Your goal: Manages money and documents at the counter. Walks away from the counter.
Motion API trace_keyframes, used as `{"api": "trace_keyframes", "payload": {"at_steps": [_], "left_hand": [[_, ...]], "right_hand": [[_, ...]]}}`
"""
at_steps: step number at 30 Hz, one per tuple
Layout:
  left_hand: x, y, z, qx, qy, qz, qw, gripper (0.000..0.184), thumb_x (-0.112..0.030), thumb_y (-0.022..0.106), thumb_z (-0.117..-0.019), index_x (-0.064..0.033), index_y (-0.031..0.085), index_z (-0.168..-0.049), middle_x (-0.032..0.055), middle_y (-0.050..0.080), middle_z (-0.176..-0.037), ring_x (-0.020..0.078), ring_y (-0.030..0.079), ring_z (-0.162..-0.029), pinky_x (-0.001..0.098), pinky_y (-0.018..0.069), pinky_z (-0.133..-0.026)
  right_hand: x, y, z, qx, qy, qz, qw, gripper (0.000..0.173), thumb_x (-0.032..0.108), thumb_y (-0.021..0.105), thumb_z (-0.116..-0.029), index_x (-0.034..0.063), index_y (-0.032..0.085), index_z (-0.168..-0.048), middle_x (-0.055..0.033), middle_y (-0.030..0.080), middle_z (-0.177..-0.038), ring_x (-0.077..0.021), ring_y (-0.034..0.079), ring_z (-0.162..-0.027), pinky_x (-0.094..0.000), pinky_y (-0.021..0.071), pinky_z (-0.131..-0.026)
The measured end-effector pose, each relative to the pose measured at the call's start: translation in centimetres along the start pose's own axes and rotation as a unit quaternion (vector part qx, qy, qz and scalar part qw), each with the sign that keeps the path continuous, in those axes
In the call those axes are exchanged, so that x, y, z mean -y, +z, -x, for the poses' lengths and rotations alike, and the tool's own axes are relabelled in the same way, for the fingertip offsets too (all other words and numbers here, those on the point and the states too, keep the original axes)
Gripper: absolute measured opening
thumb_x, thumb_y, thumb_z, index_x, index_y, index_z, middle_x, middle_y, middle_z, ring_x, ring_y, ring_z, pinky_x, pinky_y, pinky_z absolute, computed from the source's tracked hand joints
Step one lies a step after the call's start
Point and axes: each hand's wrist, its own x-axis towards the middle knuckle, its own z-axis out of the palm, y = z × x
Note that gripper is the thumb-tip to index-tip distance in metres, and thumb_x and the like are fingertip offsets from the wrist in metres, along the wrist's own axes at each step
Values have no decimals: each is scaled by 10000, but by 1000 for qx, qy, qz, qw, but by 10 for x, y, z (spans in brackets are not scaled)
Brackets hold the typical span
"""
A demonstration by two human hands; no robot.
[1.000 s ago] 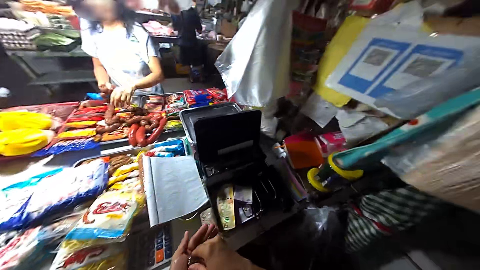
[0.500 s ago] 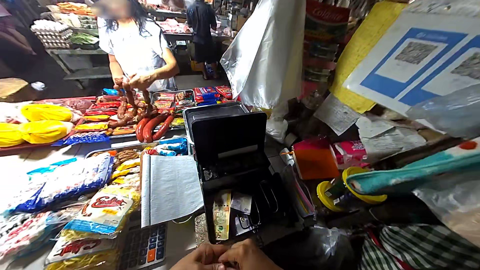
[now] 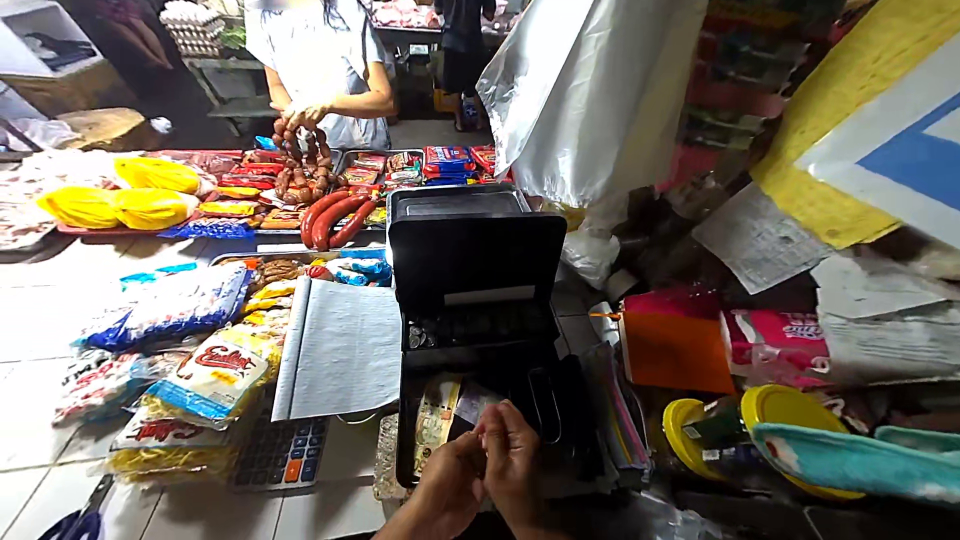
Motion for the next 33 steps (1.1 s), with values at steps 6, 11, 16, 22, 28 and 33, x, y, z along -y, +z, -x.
{"api": "trace_keyframes", "payload": {"at_steps": [6,11,16,22,28,33], "left_hand": [[-3,12,-14,32,18,131,991,371,-202,294,-1105,-37,620,-1041,90,706,-846,157,710,-759,309,605,-695],[-6,6,-18,11,6,128,992,456,-267,258,-1115,20,597,-1011,150,679,-831,214,694,-713,324,604,-684],[-19,8,-12,-8,-17,32,999,240,-23,407,-1044,57,548,-1220,171,701,-928,237,729,-822,347,617,-791],[-67,56,-52,37,267,-338,901,177,-125,399,-1096,1,521,-1124,36,576,-870,86,566,-681,244,510,-648],[-83,78,-142,-21,446,-664,600,398,-114,536,-1016,113,535,-1343,351,510,-1402,479,469,-1360,546,365,-1167],[-75,78,-150,-82,414,-771,477,475,-133,471,-1032,87,471,-1453,313,504,-1446,471,420,-1407,550,310,-1187]], "right_hand": [[0,-3,-18,28,20,-15,999,313,124,463,-1053,-12,658,-850,11,611,-728,0,590,-664,-172,523,-646],[4,-16,-47,-57,327,-330,884,427,268,307,-1132,101,559,-831,61,495,-572,-73,533,-499,-255,539,-561],[-9,-30,-56,-176,490,-411,748,358,317,320,-1126,110,562,-963,22,577,-628,-92,589,-506,-232,536,-510],[-9,-30,-110,-157,336,-400,838,471,313,245,-1120,168,513,-761,59,556,-567,-67,545,-475,-217,479,-480],[-65,-3,-175,-70,32,51,996,398,150,440,-1050,-21,641,-752,-16,570,-661,-81,555,-642,-291,494,-680],[-70,2,-164,-57,12,178,982,375,143,477,-1050,-77,681,-826,-104,626,-702,-164,614,-700,-371,509,-737]]}}
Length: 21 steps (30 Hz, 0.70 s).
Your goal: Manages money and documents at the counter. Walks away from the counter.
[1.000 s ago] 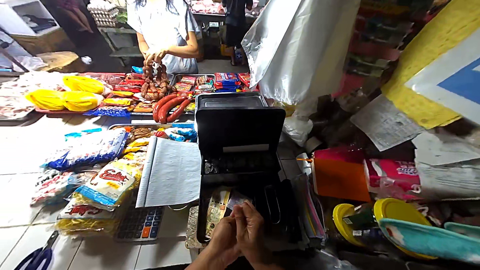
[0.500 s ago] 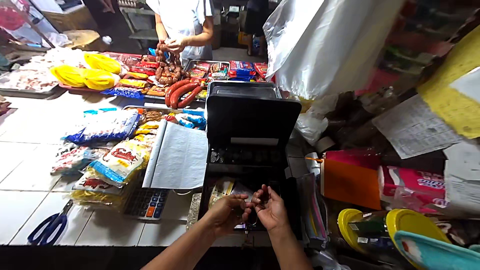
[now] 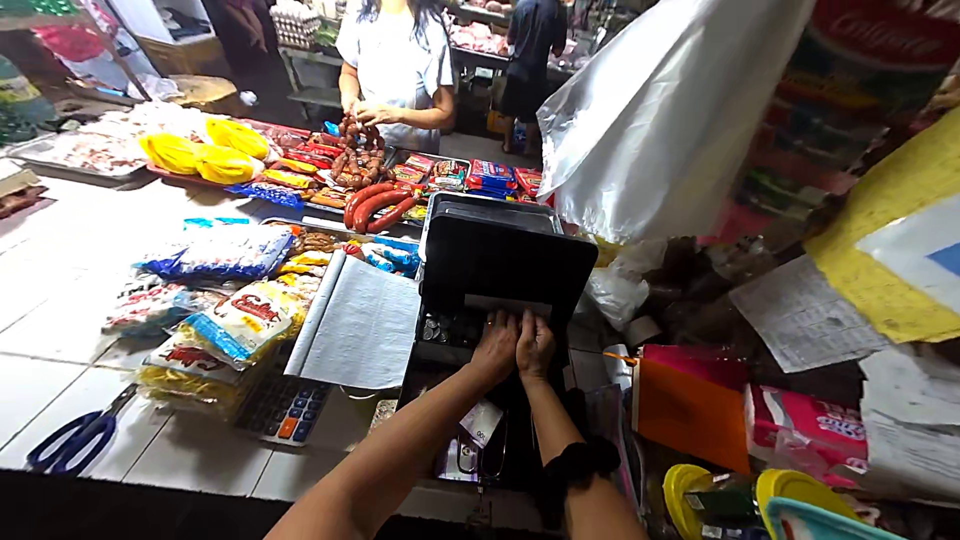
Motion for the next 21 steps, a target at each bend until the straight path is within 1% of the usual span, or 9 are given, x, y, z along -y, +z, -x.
{"api": "trace_keyframes", "payload": {"at_steps": [4,7,8,10,14,16,17,19,21], "left_hand": [[-2,4,5,11,5,-36,999,454,-53,419,-1036,66,455,-1472,293,495,-1472,458,409,-1422,538,292,-1204],[2,9,14,-108,30,77,991,349,-47,514,-1000,46,608,-1323,304,566,-1372,462,499,-1344,508,381,-1162],[5,8,19,-173,37,144,974,298,-33,581,-958,39,662,-1236,305,598,-1307,466,549,-1276,521,444,-1102],[18,-9,37,-246,35,213,945,312,13,604,-921,19,674,-1225,268,601,-1303,433,556,-1250,541,470,-1052],[67,-33,98,-357,2,140,923,309,-54,528,-945,-4,663,-1219,208,608,-1286,377,549,-1247,541,440,-1062],[72,-27,138,-318,-27,77,944,276,-81,548,-941,18,690,-1156,250,628,-1240,441,574,-1193,569,448,-1030],[69,-22,156,-270,-31,49,961,245,-109,588,-949,15,705,-1126,266,637,-1235,458,591,-1188,568,470,-1026],[54,-16,177,-113,-28,16,993,332,-168,678,-936,-30,702,-1237,304,613,-1317,477,595,-1235,564,502,-1025],[47,-12,175,83,-29,11,996,642,-223,733,-918,-229,503,-1518,320,362,-1568,521,413,-1404,621,413,-1090]], "right_hand": [[-8,1,6,-26,-23,18,999,377,144,483,-1042,-68,677,-796,-112,635,-697,-171,631,-702,-374,519,-743],[-10,-4,7,-32,-40,-19,999,381,132,452,-1049,-86,679,-834,-109,643,-751,-128,627,-752,-310,523,-778],[-8,-9,6,-24,-38,-33,998,383,122,428,-1055,-105,683,-879,-139,662,-812,-142,639,-806,-313,527,-820],[-1,-23,-3,-17,-49,-42,998,389,120,391,-1068,-122,676,-961,-197,675,-949,-202,643,-937,-352,509,-911],[28,-40,-57,6,-220,73,973,395,208,424,-1068,-83,657,-1199,-268,611,-1305,-354,572,-1272,-465,450,-1108],[52,-31,-92,23,-275,148,950,420,241,475,-1038,-42,640,-1300,-303,542,-1425,-438,470,-1392,-530,368,-1170],[72,-29,-103,71,-258,201,942,459,269,461,-1052,-11,583,-1396,-298,453,-1521,-448,365,-1472,-553,292,-1216],[109,-25,-121,196,-187,322,907,531,354,363,-1113,59,426,-1549,-259,272,-1646,-440,172,-1555,-610,137,-1249],[96,-2,-143,180,-188,347,901,558,445,317,-1104,103,564,-1469,-235,469,-1547,-441,300,-1514,-704,78,-1215]]}}
